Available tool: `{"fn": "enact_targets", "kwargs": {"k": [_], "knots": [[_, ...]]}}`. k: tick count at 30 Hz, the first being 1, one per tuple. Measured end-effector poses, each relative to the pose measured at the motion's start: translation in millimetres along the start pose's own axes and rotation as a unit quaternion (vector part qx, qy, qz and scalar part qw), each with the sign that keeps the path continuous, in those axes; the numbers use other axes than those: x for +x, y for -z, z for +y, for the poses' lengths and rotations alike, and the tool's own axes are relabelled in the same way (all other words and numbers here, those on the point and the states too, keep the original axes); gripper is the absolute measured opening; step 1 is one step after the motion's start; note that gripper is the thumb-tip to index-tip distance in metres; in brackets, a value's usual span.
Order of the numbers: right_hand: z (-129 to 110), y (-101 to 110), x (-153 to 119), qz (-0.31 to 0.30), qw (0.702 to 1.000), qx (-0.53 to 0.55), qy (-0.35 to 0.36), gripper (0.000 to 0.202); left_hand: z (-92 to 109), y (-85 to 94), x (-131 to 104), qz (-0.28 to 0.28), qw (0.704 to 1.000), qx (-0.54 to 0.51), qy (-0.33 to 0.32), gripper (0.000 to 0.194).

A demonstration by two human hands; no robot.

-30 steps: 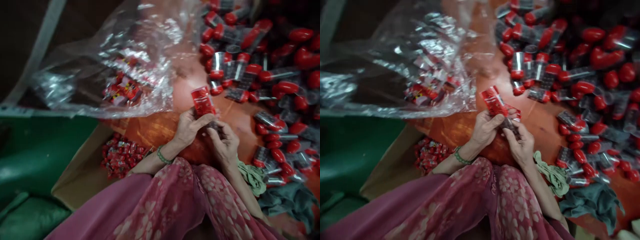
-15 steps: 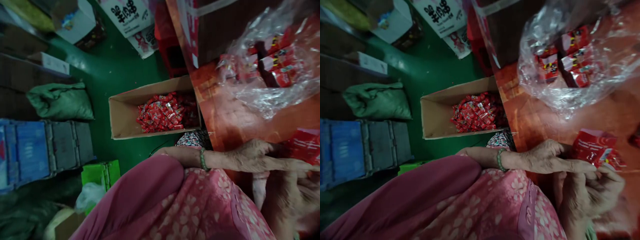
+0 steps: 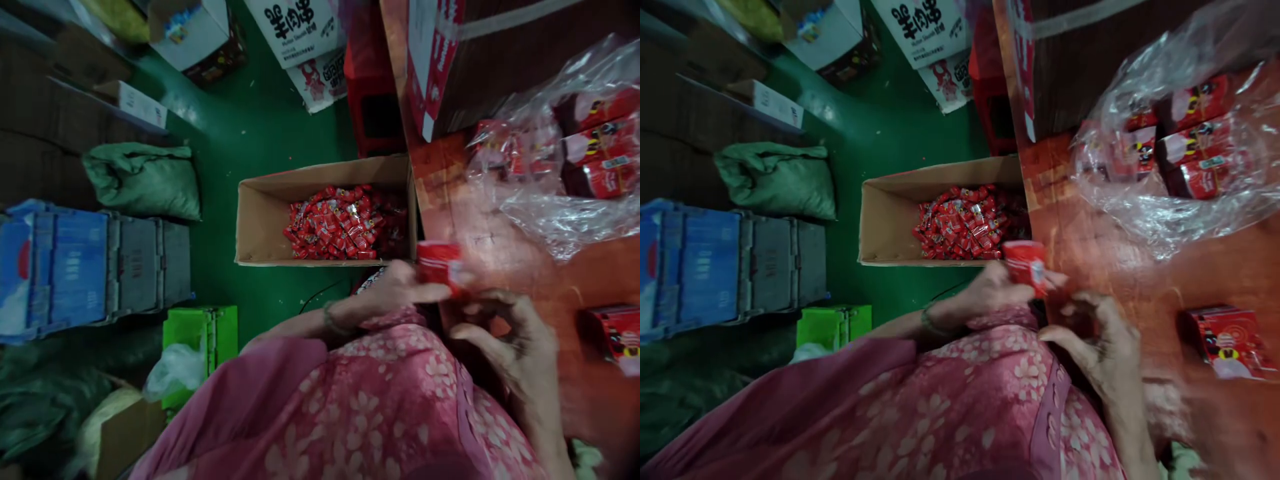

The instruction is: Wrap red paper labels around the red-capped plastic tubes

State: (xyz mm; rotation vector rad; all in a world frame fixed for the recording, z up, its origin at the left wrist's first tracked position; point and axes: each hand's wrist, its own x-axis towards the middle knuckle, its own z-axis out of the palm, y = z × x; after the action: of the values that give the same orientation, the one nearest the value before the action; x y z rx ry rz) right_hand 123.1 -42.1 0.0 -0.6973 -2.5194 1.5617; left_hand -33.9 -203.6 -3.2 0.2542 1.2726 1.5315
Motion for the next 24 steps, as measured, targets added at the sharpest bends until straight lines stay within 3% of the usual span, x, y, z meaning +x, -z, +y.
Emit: {"fn": "enact_targets", "kwargs": {"k": [1, 3, 4, 6, 8, 11, 14, 16, 19, 24], "knots": [[1, 0, -1, -0.02, 1.0, -0.013, 0.008, 0.046, 3, 25.2, -6, 0.054, 0.997, 0.054, -0.004, 0.059], [5, -1, -3, -0.032, 0.998, -0.032, 0.032, 0.045, 4, 85.0, -11, 0.119, 0.972, 0.195, 0.061, 0.071], [8, -3, -4, -0.03, 0.997, -0.05, 0.046, 0.044, 2, 116.3, -10, 0.193, 0.932, 0.291, 0.096, 0.072], [16, -9, -2, -0.02, 0.991, -0.1, 0.085, 0.044, -8, 172.6, -1, 0.322, 0.788, 0.495, 0.177, 0.075], [22, -17, 2, -0.011, 0.976, -0.167, 0.136, 0.049, -23, 211.0, 17, 0.352, 0.729, 0.553, 0.196, 0.09], [27, -27, 12, 0.0, 0.94, -0.28, 0.195, 0.054, -51, 231.9, 55, 0.314, 0.716, 0.596, 0.185, 0.101], [28, -33, 19, 0.014, 0.914, -0.362, 0.186, 0.064, -76, 233.4, 92, 0.274, 0.704, 0.636, 0.158, 0.095], [28, -34, 21, 0.017, 0.905, -0.385, 0.18, 0.068, -86, 240.1, 104, 0.273, 0.682, 0.665, 0.135, 0.093], [27, -33, 19, 0.012, 0.9, -0.397, 0.182, 0.07, -96, 269.3, 96, 0.285, 0.659, 0.68, 0.146, 0.089], [29, -31, 14, 0.016, 0.898, -0.407, 0.167, 0.073, -103, 342.3, 41, 0.325, 0.655, 0.619, 0.285, 0.099]]}}
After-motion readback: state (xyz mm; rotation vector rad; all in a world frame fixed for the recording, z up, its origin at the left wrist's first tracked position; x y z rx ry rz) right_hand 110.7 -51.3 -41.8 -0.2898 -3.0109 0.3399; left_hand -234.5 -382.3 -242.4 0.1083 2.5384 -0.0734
